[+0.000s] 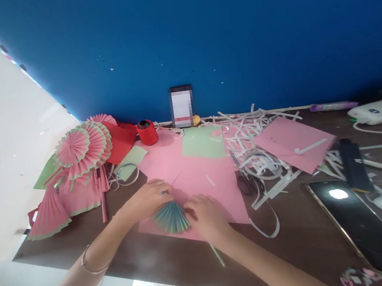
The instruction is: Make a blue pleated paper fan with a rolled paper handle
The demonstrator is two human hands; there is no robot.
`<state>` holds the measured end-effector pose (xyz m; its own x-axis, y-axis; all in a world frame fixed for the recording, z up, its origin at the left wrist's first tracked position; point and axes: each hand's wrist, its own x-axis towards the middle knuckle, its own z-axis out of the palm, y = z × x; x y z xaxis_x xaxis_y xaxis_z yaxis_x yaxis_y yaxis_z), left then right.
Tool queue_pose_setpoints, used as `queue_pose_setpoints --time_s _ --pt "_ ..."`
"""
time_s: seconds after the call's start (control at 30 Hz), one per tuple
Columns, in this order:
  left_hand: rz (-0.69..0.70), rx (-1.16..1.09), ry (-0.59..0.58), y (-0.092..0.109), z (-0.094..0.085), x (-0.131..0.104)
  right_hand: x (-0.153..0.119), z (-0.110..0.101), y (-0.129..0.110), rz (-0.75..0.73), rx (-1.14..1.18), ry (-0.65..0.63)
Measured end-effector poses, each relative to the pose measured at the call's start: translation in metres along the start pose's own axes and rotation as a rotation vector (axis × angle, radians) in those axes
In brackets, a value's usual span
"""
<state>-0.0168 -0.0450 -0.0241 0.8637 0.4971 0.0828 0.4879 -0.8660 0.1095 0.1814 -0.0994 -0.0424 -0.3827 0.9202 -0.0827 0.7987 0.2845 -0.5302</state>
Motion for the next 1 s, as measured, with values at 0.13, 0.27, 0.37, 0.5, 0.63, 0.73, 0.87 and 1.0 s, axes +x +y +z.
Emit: queue_pose_setpoints --time_s 0.13,0.27,0.37,0.5,0.63,0.73,0.87,1.0 --pt "-0.002 -0.025 0.011 -0.001 0.000 0.001 0.000 0.003 -0.001 0.029 0.051 0.038" --pt "-0.025 -0.130 0.023 -0.004 0.000 0.000 0.005 -0.005 0.002 0.039 0.122 0.026" --pt "-0.048 -0.201 0.032 -0.007 0.000 -0.001 0.009 -0.013 0.001 0.051 0.139 0.026" --pt "-0.078 -0.243 0.052 -0.009 0.001 -0.003 0.011 -0.014 -0.002 0.059 0.199 0.105" --pt "-0.086 -0.275 0.087 -0.009 0.001 -0.006 0.012 -0.005 0.004 0.014 0.330 0.233" --pt "-0.081 -0.256 0.107 -0.008 0.002 -0.007 0.013 0.000 0.009 -0.007 0.401 0.256" --pt "-0.067 -0.213 0.136 -0.008 0.003 -0.008 0.013 0.000 0.008 0.011 0.422 0.254" --pt "-0.043 -0.199 0.179 -0.006 0.005 -0.008 0.012 -0.001 0.005 -0.013 0.417 0.271"
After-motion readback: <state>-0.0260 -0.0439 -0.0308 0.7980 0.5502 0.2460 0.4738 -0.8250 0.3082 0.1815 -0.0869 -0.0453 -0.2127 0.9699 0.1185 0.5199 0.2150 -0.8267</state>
